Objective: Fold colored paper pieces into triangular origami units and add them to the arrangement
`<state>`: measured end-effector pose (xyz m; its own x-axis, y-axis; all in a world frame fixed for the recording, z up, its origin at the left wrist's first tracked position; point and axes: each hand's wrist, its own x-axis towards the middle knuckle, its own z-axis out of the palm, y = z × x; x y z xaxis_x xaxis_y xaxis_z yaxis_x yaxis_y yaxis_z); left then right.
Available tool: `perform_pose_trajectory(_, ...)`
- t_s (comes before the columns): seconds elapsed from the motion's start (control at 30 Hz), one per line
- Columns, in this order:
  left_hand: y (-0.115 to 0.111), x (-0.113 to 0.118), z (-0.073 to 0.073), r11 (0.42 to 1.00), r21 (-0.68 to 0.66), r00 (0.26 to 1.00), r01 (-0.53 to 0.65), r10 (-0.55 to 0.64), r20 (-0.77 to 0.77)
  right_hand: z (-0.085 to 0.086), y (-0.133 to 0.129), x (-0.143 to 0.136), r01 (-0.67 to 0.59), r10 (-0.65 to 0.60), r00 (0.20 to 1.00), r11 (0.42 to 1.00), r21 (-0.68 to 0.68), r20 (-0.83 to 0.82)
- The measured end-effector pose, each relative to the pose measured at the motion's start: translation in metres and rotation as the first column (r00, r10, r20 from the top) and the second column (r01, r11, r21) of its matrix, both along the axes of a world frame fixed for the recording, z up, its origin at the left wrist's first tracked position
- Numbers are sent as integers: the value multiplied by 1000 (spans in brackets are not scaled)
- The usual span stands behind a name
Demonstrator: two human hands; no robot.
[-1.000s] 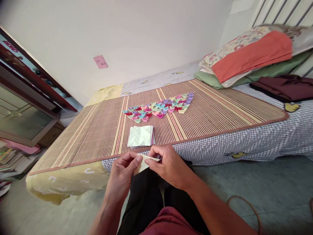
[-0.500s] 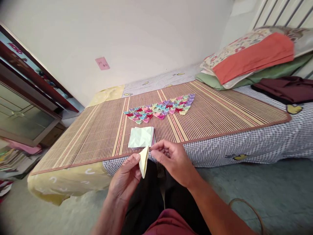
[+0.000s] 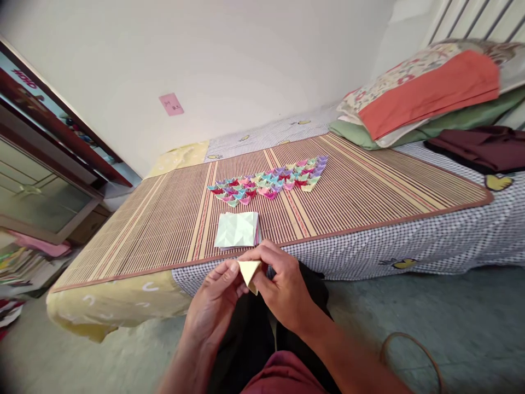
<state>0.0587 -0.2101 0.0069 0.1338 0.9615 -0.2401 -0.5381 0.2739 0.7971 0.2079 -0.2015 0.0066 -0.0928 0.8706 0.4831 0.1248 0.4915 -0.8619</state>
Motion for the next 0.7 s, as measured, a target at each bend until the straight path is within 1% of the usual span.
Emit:
perform_pose_trajectory(0.13, -2, 0, 2, 1000, -29, 1000, 12, -11, 21, 0, -1, -1, 7, -9, 1000, 996, 86, 14)
perform_pose_trajectory(0.27, -3, 1, 1, 999, -16, 1000, 28, -28, 12, 0, -1, 0, -13, 10, 1000, 994, 111, 23)
perform_pose_trajectory(0.33, -3, 1, 1, 999, 24, 999, 28, -27, -39, 1, -1, 2, -47, 44, 999, 994, 101, 29)
perform_pose_trajectory(0.43, -4, -1, 2, 993, 113, 980, 26, -3, -198, 2, 1, 4, -90, 88, 996, 994, 68, 29)
perform_pose_trajectory(0.53, -5, -2, 3, 983, 179, 942, 34, 28, -335, 1, 2, 4, -82, 82, 997, 996, 28, 14)
perform_pose_trajectory(0.63, -7, 1, 2, 982, 181, 935, 49, 19, -355, -4, 2, 1, -24, 21, 999, 998, 60, 40)
perform_pose_trajectory(0.7, -7, 4, 1, 991, 131, 942, 40, 7, -337, -11, 4, -2, 20, -33, 994, 992, 127, 101)
